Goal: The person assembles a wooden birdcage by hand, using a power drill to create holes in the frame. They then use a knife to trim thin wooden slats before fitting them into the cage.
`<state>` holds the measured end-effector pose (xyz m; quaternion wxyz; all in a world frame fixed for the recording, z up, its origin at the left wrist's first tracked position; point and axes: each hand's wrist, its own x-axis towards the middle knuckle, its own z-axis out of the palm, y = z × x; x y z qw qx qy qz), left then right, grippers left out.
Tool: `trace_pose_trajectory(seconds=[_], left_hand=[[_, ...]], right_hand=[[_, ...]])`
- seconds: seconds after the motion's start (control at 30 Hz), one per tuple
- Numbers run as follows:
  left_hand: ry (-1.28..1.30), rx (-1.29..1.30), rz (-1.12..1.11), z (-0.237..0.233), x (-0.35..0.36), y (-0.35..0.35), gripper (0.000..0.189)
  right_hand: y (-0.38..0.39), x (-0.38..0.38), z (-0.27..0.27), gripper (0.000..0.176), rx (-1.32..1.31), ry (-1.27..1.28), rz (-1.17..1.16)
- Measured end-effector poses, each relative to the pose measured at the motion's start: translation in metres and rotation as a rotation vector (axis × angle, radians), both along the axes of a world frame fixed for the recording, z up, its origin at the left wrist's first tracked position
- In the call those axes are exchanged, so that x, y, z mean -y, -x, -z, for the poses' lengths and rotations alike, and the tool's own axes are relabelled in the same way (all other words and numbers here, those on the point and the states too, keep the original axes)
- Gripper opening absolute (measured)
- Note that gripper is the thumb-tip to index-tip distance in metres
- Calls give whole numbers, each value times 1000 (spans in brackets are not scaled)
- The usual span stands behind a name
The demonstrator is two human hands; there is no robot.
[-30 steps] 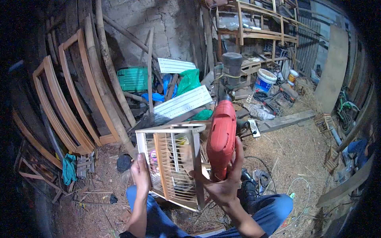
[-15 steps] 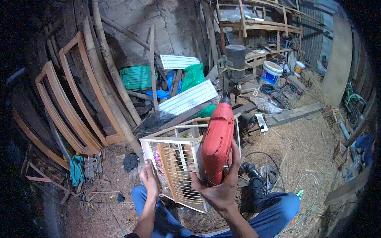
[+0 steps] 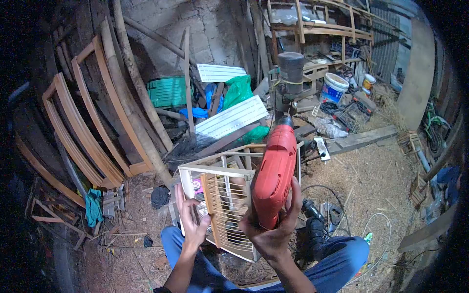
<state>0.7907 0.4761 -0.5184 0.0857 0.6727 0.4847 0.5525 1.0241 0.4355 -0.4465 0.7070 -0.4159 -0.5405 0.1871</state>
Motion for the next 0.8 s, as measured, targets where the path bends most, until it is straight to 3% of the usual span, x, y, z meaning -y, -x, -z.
trace_pose_trajectory(seconds=[0.07,0.1,0.13,0.17,0.2,0.23,0.37,0.47,0.57,0.67,0.8], left_hand=[[-35,-17,36,-14,4,-7,62],[-77,20,28,-24,7,-18,48],[-79,20,28,-27,12,-23,48],[-23,-112,-27,-30,17,-27,39],[34,-244,-83,-34,24,-31,31],[64,-193,-110,-43,31,-43,20],[178,61,-91,-51,38,-65,15],[122,167,-66,-54,33,-75,20],[89,132,-80,-55,26,-76,18],[125,157,-54,-64,15,-65,22],[31,0,-51,-91,-8,-39,26]], right_hand=[[2,0,1,123,-10,4,11],[4,-1,2,123,26,-18,61],[5,-3,3,122,61,-41,112],[6,-3,4,122,60,-41,113],[6,-2,5,122,-22,-29,76],[7,-1,5,121,-104,-19,39],[8,1,4,116,-114,-42,-2],[7,-2,1,116,87,-119,169],[-1,-1,4,116,98,-67,194],[-14,2,-1,113,-67,-80,48],[-46,10,21,97,-158,44,-53]])
